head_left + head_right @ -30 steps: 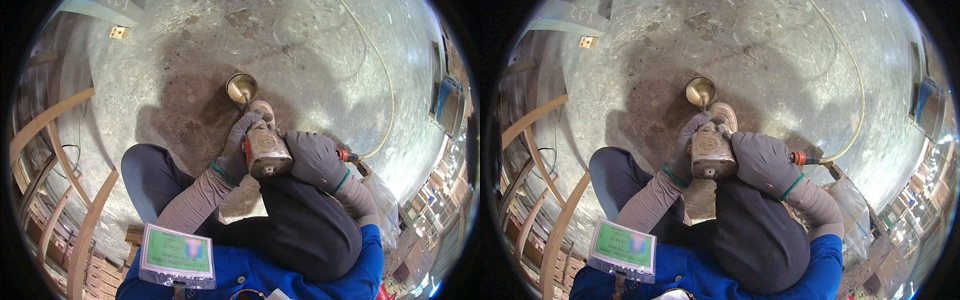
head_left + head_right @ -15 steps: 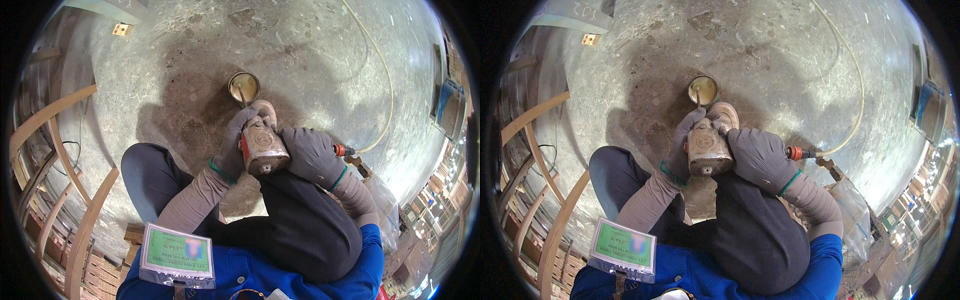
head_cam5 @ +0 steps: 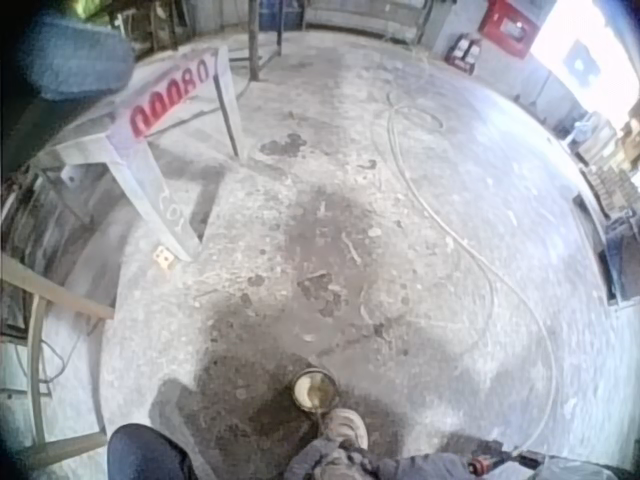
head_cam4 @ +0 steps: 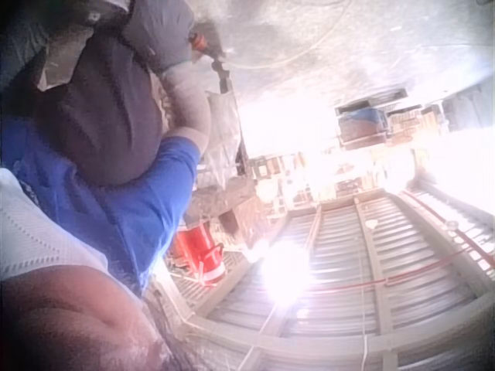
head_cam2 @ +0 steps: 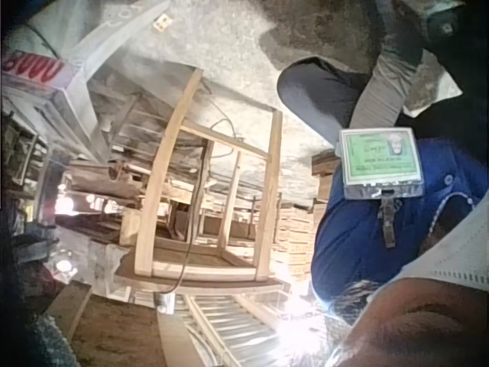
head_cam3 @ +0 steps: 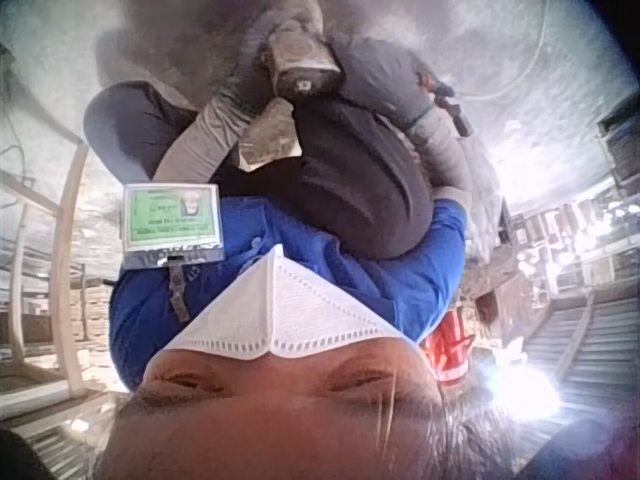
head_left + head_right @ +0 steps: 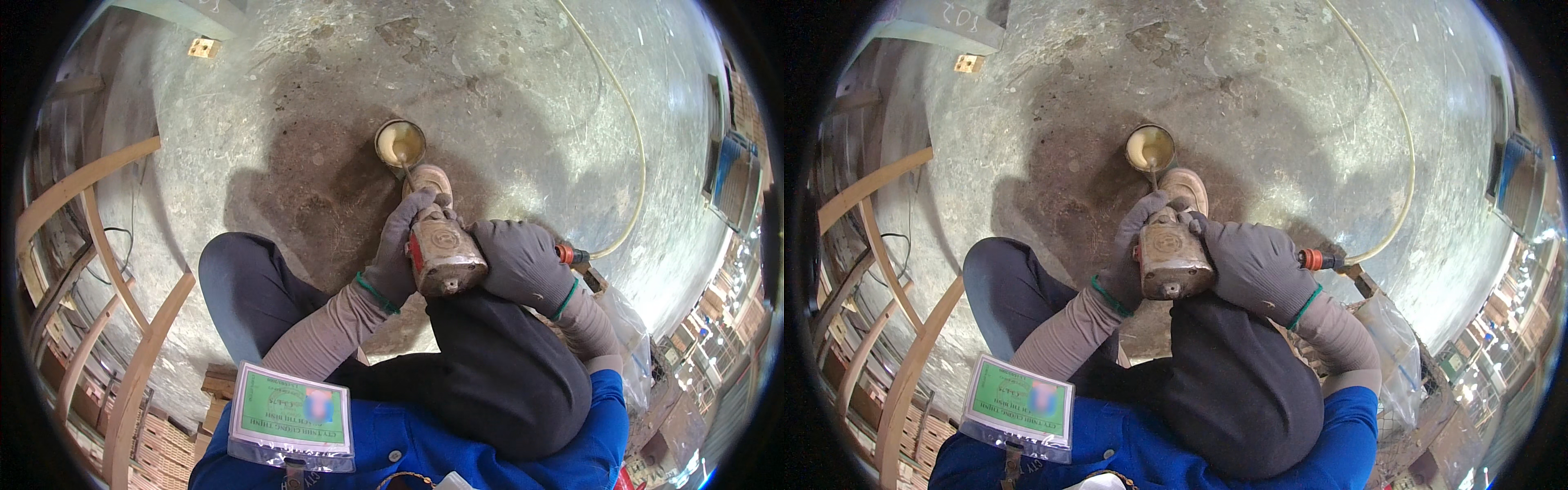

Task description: The person applies a finish to wooden slats using a brush. They then mix a yellow liquid with water in a container and stir it with a power drill. Finally, they apply the mixed finish to the wooden slats.

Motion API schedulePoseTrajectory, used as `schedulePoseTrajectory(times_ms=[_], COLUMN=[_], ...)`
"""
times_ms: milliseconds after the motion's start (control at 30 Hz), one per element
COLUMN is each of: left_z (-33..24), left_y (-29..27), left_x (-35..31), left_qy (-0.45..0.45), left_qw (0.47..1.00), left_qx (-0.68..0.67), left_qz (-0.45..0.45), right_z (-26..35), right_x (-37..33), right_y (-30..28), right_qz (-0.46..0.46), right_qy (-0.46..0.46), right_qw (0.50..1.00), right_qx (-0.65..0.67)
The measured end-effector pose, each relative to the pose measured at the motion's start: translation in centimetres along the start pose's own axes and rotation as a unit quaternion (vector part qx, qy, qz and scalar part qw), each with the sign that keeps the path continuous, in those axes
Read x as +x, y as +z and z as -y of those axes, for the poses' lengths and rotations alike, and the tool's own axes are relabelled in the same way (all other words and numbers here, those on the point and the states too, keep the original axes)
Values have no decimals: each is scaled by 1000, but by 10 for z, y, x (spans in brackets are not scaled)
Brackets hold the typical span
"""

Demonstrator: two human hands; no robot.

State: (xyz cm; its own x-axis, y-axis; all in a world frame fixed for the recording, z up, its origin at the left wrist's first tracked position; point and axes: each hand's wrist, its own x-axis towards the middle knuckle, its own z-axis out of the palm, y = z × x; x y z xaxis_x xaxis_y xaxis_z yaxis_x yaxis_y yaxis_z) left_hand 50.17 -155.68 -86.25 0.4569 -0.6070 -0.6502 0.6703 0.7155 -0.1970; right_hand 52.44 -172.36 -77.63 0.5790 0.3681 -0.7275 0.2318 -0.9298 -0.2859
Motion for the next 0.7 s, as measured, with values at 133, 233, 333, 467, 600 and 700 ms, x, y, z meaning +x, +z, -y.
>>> schedulePoseTrajectory(times_ms=[133, 233, 333, 467, 600, 700], left_z=[0, 0, -2, -7, -11, -12], left_y=[3, 8, 8, 15, 16, 13], left_x=[0, -2, -1, 1, 7, 11], left_qy=[0, 13, 14, 11, 5, 28], left_qw=[1000, 1000, 999, 999, 998, 999], left_qx=[-1, 17, 27, 49, 55, 37], left_qz=[9, -2, -15, -11, 2, 0], right_z=[0, -3, -4, -5, -7, -8], right_x=[-1, 0, 1, 2, 4, 8], right_y=[-1, 5, 6, 3, 9, 9], right_qz=[4, -14, -21, -24, -75, -84], right_qy=[-6, 8, 8, -4, -4, -10], right_qw=[1000, 1000, 999, 1000, 997, 996], right_qx=[-16, 15, 32, -11, -12, -11])
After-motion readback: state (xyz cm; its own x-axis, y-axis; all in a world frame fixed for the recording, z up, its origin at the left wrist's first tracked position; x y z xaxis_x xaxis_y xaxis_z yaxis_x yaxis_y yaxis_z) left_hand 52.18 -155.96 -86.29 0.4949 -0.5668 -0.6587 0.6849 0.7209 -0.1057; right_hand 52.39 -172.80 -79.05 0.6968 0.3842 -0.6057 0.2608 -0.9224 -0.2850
